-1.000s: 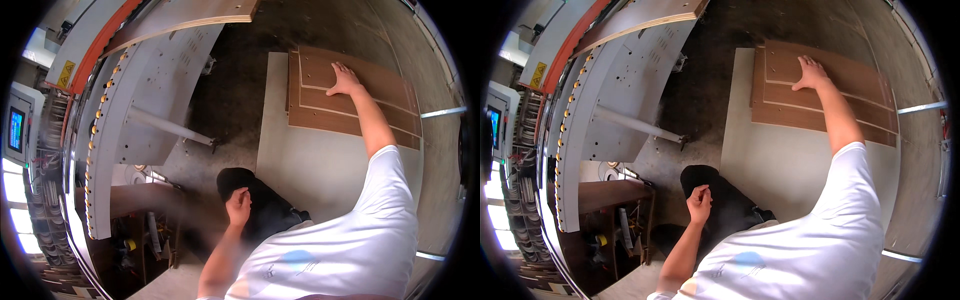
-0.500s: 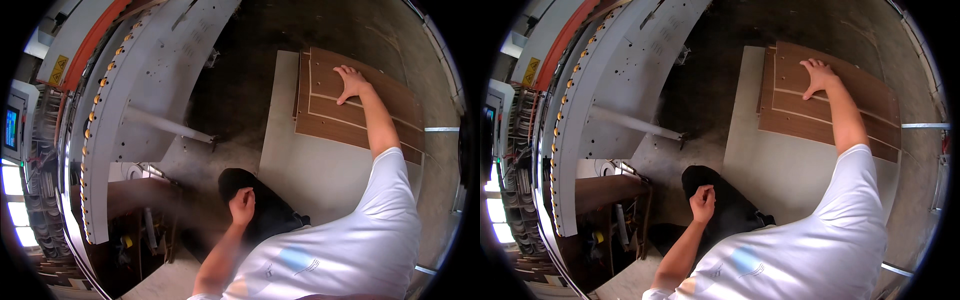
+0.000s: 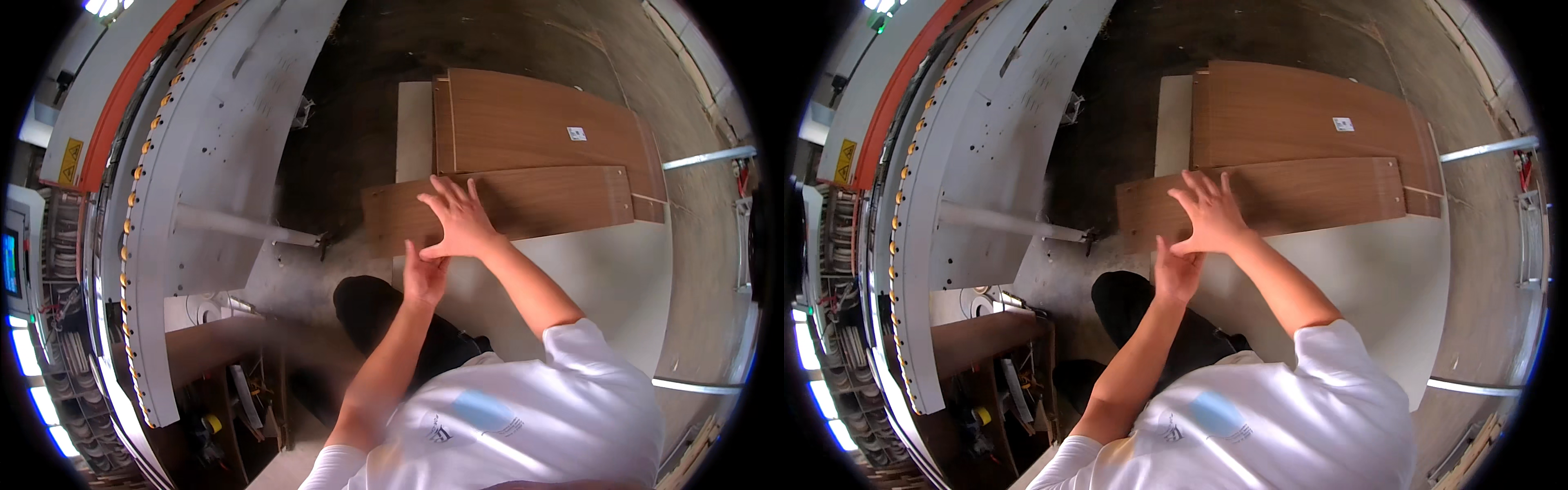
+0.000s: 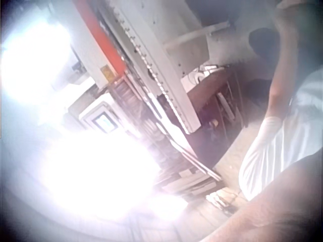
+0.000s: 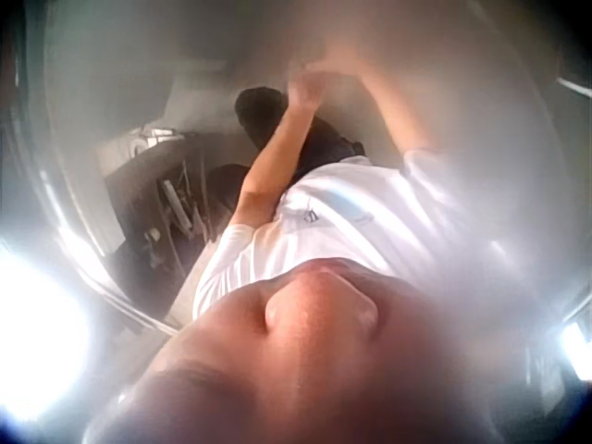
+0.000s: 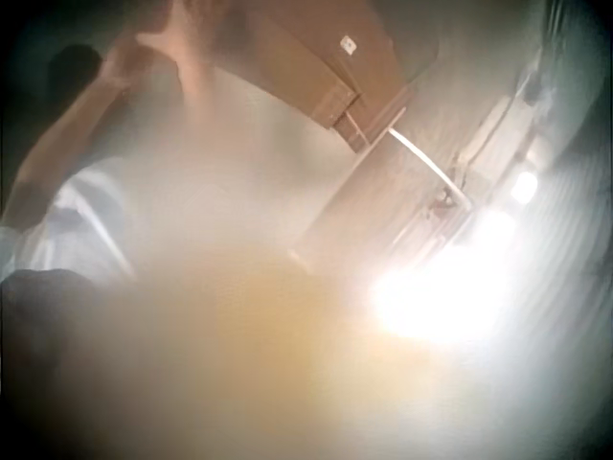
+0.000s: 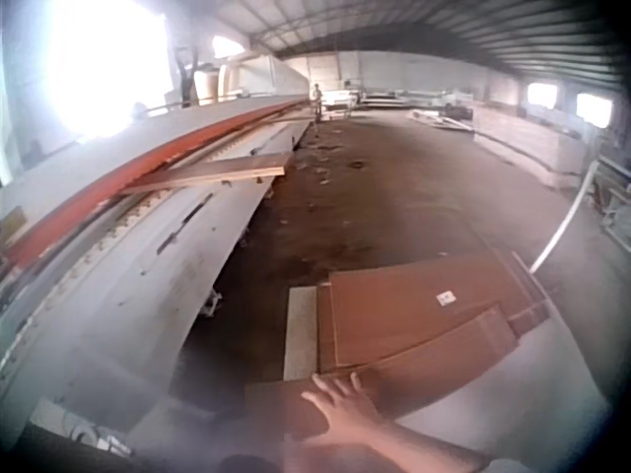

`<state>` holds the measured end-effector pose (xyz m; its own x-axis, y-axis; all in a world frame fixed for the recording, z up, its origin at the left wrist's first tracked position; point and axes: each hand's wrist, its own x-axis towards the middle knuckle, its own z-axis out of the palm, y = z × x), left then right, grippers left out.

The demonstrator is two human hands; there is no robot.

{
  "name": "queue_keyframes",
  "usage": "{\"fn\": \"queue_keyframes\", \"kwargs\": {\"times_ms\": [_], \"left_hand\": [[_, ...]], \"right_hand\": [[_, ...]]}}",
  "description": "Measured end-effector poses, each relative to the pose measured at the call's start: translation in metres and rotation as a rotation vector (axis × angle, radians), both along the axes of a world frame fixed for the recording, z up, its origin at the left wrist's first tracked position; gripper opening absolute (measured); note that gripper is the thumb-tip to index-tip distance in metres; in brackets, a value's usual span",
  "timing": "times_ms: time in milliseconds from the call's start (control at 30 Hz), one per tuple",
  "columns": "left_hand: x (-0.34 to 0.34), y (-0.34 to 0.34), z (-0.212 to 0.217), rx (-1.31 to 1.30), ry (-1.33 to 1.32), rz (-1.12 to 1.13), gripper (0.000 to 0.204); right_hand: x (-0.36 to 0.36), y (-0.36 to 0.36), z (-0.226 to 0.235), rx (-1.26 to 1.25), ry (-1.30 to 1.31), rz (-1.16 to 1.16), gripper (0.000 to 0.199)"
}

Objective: The person repeatedly picks up rectangular wooden panels from a stack on the floor and places them onto a roller conveyor system. The person handles the panels one at a time, lifting them and positioning them onto the rollers before returning to the stack to retrieve the next piece.

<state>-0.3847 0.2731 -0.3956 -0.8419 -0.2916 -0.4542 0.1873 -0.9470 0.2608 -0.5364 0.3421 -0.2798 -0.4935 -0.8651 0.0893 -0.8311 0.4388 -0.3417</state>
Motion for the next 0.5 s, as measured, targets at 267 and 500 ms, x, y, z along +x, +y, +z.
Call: {"fn": "queue_keyframes", "kwargs": {"times_ms": [267,500], "left_hand": [[0.075,-0.026,0.072,-0.162,-0.260,0.220,0.055],[0.135,-0.049,0.092,-0.303,-0.367,0.318,0.060]], "right_hand": [[-0.075,0.186,-0.022,-0.095,0.257,-0.664,0.066],[-0.134,0.338,-0.111,-0.383,-0.835,-1.007,0.097]]}}
